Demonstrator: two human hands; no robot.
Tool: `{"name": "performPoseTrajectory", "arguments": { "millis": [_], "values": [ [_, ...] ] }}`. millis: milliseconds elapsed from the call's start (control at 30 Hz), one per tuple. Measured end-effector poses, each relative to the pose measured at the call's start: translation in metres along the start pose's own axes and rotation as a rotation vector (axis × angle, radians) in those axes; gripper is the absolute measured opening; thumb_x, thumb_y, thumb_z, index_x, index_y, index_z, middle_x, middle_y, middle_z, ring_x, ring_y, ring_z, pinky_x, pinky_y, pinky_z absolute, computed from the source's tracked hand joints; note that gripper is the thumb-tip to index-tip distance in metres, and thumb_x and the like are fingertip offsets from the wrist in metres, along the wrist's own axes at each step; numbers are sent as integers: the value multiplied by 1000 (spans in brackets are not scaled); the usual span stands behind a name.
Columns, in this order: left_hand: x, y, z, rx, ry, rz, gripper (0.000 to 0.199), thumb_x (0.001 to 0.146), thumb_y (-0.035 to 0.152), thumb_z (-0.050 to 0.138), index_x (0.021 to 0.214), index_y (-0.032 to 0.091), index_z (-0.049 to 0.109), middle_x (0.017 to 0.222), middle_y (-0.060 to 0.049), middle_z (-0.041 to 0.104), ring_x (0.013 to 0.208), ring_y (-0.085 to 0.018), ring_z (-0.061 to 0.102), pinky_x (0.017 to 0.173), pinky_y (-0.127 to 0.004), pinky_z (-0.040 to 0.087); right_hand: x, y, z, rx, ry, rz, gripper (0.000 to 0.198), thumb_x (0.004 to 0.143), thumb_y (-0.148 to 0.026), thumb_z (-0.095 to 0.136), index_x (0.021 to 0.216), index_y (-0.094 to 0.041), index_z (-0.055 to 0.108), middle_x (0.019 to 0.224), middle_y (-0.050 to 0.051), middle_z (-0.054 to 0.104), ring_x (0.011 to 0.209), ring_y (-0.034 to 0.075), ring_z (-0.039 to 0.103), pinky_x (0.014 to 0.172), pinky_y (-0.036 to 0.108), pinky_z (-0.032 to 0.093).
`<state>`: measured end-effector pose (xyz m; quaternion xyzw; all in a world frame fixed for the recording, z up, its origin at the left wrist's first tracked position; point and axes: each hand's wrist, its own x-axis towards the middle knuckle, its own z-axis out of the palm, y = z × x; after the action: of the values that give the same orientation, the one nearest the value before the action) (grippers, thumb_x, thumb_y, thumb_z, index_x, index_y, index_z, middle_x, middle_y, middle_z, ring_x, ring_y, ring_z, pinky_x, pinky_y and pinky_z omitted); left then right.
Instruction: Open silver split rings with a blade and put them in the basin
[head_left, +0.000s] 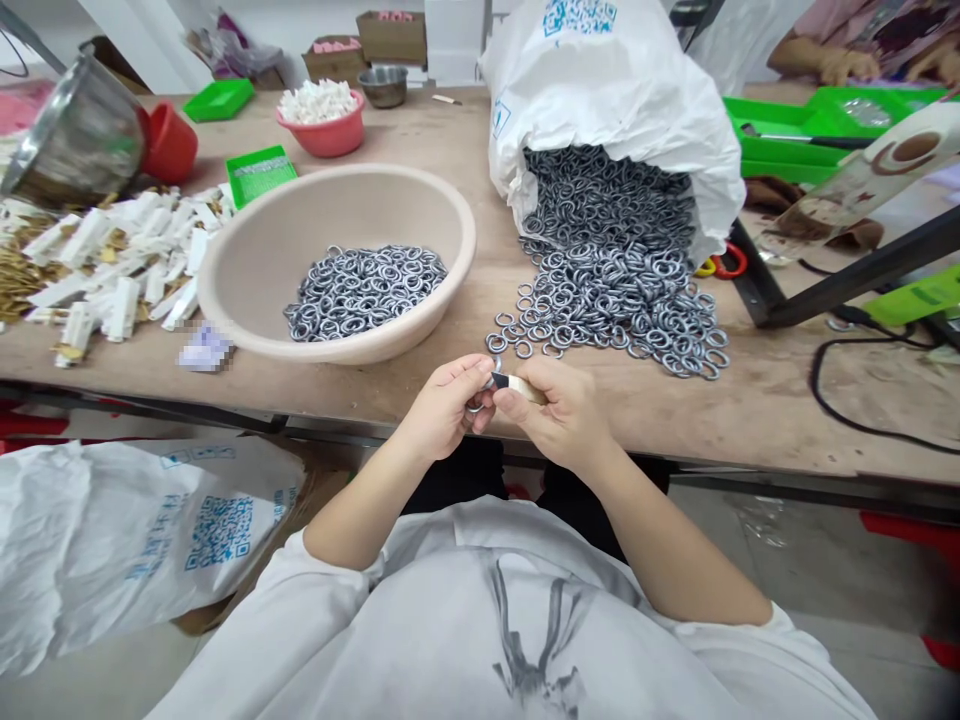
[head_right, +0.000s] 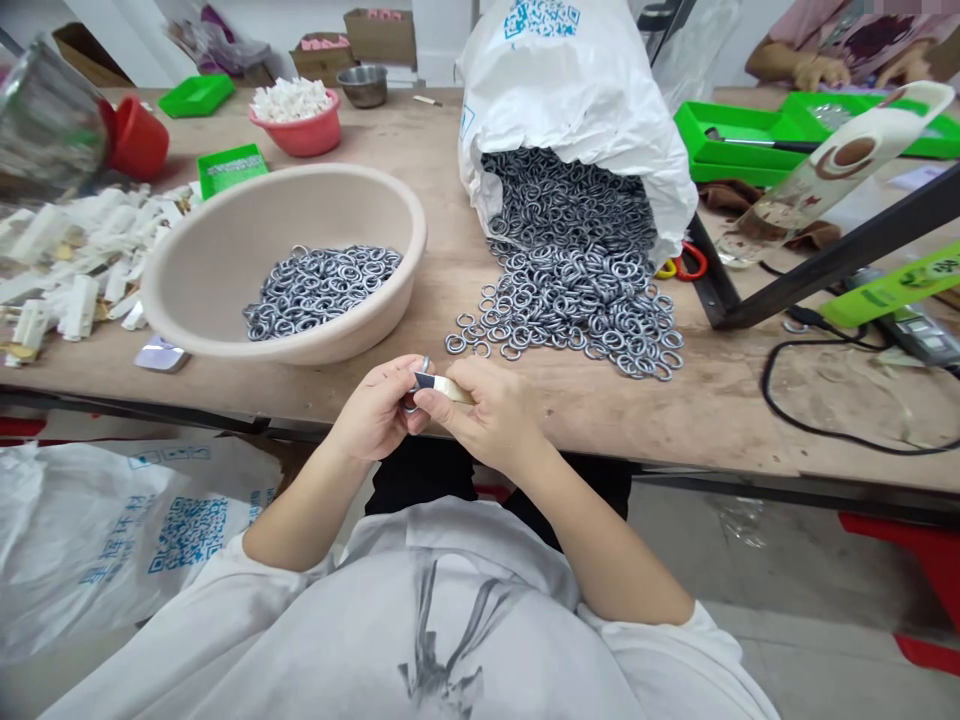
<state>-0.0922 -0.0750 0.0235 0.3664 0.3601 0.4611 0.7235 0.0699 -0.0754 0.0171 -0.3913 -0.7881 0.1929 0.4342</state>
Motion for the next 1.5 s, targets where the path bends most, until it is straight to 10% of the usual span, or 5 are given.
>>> {"name": "performPoseTrajectory", "arguments": {
  "millis": [633, 800, 1033, 1233, 1500],
  "values": [
    [-18, -1, -3, 144, -191, -41, 44, 82, 54, 70, 69, 15, 53, 57, 5, 46, 40, -3, 41, 41, -18, 29, 9, 26, -4, 161, 33, 340, 52, 91, -65, 54, 65, -20, 50, 58, -4, 40, 57, 11, 38, 56, 28, 30],
    [-12, -7, -4, 195, -116, 54, 44, 82, 56, 69, 72, 15, 53, 59, 5, 48, 42, -4, 42, 42, -19, 31, 3, 3, 3, 437, 36, 245, 46, 81, -66, 69, 93, -22, 65, 82, 1, 63, 72, 15, 56, 67, 29, 45],
    [-26, 23, -9, 487, -123, 131, 38, 90, 53, 61, 80, 16, 64, 70, -1, 56, 53, -9, 51, 51, -23, 42, 29, 11, 12, 512, 1, 289, 48, 87, -67, 60, 74, -21, 63, 67, 0, 58, 61, 14, 53, 61, 29, 43],
    [-19, 102, -32, 1220, 488, 688, 34, 96, 37, 52, 125, 26, 66, 101, -4, 73, 94, -23, 65, 97, -38, 45, 70, 69, 27, -323, -224, 336, 22, 88, -38, 68, 98, -21, 76, 96, 8, 66, 83, 21, 60, 70, 32, 40],
    [13, 111, -56, 1798, 653, 422, 40, 96, 43, 43, 99, 14, 71, 116, -21, 69, 123, -37, 55, 106, -52, 39, 58, 77, 26, -466, -328, 295, 17, 89, -34, 68, 95, -19, 76, 105, 11, 69, 85, 22, 62, 68, 32, 39]
  ]
}}
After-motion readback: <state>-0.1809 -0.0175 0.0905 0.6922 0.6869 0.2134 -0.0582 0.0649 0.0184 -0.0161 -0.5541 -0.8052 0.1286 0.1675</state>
